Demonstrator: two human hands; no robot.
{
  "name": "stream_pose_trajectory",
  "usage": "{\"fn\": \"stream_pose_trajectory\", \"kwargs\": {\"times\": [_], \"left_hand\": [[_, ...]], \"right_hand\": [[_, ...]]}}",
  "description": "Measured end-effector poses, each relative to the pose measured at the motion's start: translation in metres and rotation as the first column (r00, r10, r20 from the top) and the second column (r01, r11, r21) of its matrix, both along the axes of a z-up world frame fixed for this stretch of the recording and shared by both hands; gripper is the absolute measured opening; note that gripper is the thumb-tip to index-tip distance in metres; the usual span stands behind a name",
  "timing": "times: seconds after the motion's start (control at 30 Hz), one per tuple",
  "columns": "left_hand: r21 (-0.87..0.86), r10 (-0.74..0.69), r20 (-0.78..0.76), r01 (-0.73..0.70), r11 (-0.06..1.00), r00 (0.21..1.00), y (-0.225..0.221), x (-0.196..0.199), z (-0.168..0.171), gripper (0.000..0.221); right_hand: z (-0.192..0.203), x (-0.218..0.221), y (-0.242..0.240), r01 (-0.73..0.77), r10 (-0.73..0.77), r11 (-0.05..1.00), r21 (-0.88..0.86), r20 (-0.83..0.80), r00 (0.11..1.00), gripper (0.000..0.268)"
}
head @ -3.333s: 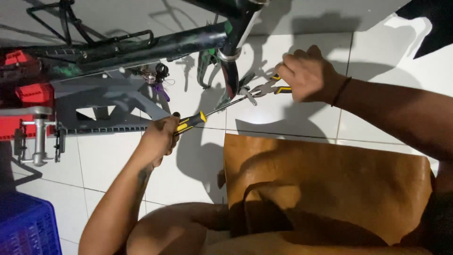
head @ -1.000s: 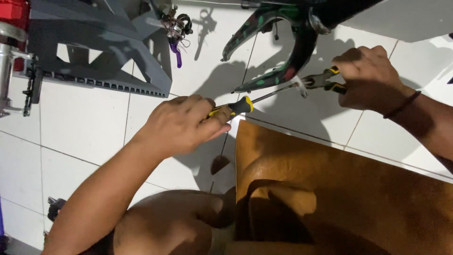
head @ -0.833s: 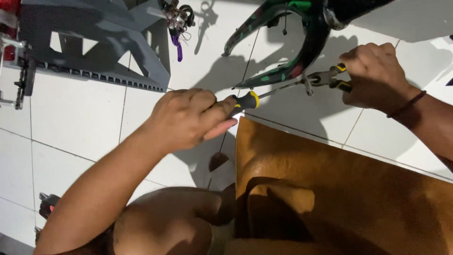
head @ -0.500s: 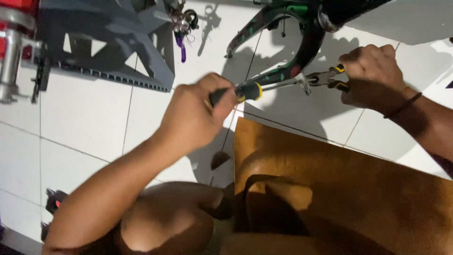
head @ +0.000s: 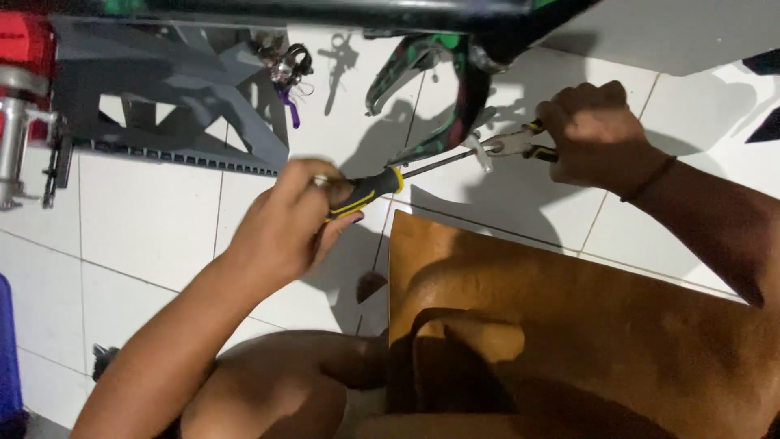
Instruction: Adjusting and tensioning a bicycle cable using pliers and a screwdriver.
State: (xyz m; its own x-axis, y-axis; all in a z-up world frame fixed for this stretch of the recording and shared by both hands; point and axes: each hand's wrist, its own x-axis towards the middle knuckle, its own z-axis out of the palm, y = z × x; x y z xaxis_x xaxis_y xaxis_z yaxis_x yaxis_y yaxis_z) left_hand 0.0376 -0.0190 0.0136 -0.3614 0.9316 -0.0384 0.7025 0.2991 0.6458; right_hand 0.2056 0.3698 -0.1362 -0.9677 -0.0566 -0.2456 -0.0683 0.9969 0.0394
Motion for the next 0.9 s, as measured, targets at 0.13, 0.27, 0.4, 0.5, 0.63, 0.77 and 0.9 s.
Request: {"fn": "stream_pose_trajectory", "kwargs": {"times": [0.13, 0.27, 0.4, 0.5, 0.63, 0.77, 0.9], "left_hand": [[-0.01, -0.156, -0.796, 0.245, 0.969, 0.585, 0.0, -0.006, -0.009, 0.04], [-0.039, -0.141, -0.796, 0.182, 0.983, 0.589, -0.003, -0.008, -0.015, 0.046], [0.032, -0.009, -0.763, 0.052, 0.998, 0.646, -0.004, 0.0, -0.026, 0.044], [-0.122, 0.184, -0.534, -0.291, 0.949, 0.825, 0.002, 0.004, -0.025, 0.038], [-0.528, 0.474, -0.088, -0.445, 0.723, 0.876, 0.035, 0.0, 0.022, 0.043], [-0.551, 0.471, 0.018, -0.384, 0.741, 0.882, 0.057, 0.009, 0.062, 0.047], [-0.248, 0.213, -0.059, -0.221, 0.943, 0.975, 0.025, -0.004, 0.034, 0.064]], "right_hand": [[-0.008, 0.002, 0.002, -0.145, 0.121, 0.989, -0.035, -0.382, 0.916, 0.063], [-0.018, 0.002, 0.002, -0.118, 0.093, 0.992, -0.046, -0.366, 0.926, 0.046], [-0.007, -0.005, -0.003, -0.166, 0.208, 0.978, 0.126, -0.642, 0.738, 0.023], [-0.005, -0.004, -0.004, -0.188, 0.188, 0.979, 0.077, -0.694, 0.695, 0.013], [0.003, -0.009, -0.004, -0.228, 0.187, 0.972, 0.047, -0.743, 0.643, 0.015], [0.006, -0.012, -0.005, -0.241, 0.194, 0.968, 0.063, -0.8, 0.568, 0.024], [0.005, -0.015, -0.006, -0.219, 0.163, 0.974, 0.056, -0.843, 0.513, 0.025]]}}
